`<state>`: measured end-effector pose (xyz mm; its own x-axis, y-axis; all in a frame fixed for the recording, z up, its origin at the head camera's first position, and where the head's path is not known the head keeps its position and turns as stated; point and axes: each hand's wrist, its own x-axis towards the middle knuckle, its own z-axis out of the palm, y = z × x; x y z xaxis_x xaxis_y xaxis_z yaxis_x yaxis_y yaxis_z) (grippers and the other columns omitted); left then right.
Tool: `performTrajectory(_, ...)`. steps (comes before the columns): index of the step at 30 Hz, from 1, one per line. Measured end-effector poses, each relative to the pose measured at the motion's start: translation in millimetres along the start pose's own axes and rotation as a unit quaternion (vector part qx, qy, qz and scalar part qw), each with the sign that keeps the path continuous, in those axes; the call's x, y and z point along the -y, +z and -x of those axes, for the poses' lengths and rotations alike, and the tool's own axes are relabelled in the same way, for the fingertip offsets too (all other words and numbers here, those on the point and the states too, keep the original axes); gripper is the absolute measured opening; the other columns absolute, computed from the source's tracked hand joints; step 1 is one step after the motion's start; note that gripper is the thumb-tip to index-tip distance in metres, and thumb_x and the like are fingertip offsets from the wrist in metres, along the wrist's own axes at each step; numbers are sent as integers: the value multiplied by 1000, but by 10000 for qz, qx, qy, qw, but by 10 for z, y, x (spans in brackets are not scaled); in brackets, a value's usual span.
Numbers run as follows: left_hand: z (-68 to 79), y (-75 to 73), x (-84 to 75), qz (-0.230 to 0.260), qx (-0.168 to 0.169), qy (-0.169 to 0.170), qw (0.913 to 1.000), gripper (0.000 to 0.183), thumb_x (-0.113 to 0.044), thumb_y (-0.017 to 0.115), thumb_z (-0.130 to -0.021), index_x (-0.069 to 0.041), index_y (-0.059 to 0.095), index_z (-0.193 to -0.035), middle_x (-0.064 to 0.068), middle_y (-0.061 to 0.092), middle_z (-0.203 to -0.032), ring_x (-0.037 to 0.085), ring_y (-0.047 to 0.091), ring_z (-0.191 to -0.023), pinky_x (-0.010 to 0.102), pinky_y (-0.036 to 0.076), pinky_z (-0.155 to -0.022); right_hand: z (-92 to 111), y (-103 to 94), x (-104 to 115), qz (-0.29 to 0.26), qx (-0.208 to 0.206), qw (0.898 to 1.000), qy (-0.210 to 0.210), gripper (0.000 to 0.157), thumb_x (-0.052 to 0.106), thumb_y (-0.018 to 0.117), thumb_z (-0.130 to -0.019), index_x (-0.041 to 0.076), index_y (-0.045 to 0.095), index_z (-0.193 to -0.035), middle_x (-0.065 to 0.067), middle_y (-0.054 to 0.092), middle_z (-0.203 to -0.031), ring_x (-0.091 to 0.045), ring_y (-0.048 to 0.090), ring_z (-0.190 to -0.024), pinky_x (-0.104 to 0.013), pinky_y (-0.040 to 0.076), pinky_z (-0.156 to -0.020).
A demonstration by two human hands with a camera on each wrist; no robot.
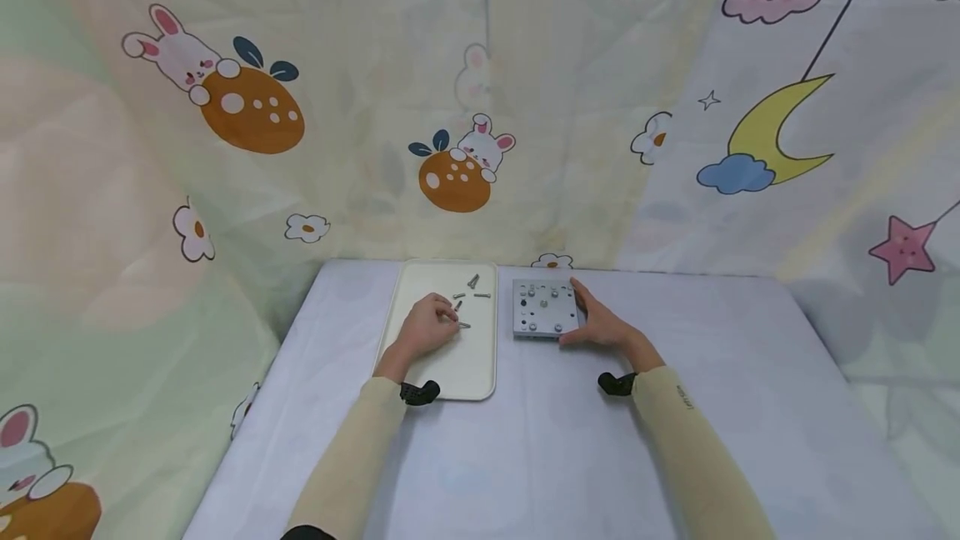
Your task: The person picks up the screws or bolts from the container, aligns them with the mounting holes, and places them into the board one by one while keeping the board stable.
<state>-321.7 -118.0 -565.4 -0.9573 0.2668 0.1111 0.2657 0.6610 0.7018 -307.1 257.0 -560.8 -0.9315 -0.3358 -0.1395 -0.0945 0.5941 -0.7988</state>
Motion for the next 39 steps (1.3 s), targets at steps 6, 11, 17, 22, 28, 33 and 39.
performTrajectory(6,-67,-56,-227,-64,-14,282,9996,5,-18,73,-78,-13,73,-78,-1,62,-108,21,57,-106,37,45,-92,-33,-45,-15,4,-72,10000,-1,136,45,89,-63,19,-6,-156,-12,2,-161,-31,8,-146,-49,10,-114)
performTrajectory(11,-142,-84,-451,-469,310,562,9968,6,-22,74,-79,-17,73,-76,-1,63,-110,19,57,-107,36,44,-94,-31,-90,8,9,-82,10000,17,133,42,89,-65,19,-6,-156,-14,2,-161,-32,8,-146,-50,10,-114)
performTrajectory(17,-213,-108,-732,-751,612,870,9915,7,-24,74,-78,-20,73,-73,-1,65,-110,19,56,-111,36,46,-90,-74,-100,7,-61,-53,10000,-28,133,39,89,-66,19,-6,-156,-15,1,-161,-33,8,-146,-50,9,-114)
performTrajectory(22,-207,-95,-900,-888,750,992,9883,5,-25,73,-77,-21,73,-74,-5,66,-105,19,55,-116,35,47,-90,-61,-42,-23,-38,24,10000,36,133,42,89,-66,19,-6,-156,-15,1,-161,-34,8,-146,-50,10,-114)
performTrajectory(28,-264,-89,-1057,-1072,831,1181,9837,5,-26,73,-78,-22,74,-75,-9,64,-101,13,57,-102,32,48,-83,-35,-15,-6,-60,-14,10000,73,133,42,89,-66,20,-5,-157,-15,2,-161,-34,9,-146,-50,11,-114)
performTrajectory(33,-307,-37,-1166,-1040,858,1157,9841,5,-26,73,-78,-23,73,-74,-10,65,-99,11,56,-102,31,48,-81,-24,-5,-1,-52,-28,9999,86,133,42,89,-65,19,-5,-157,-15,4,-161,-33,9,-146,-50,10,-114)
performTrajectory(39,-345,72,-1221,-844,937,1043,9865,4,-25,72,-78,-22,73,-77,-11,64,-97,9,56,-99,30,48,-79,-29,-8,-4,-23,-29,9999,113,132,41,89,-66,19,-6,-156,-17,6,-160,-32,8,-146,-51,9,-114)
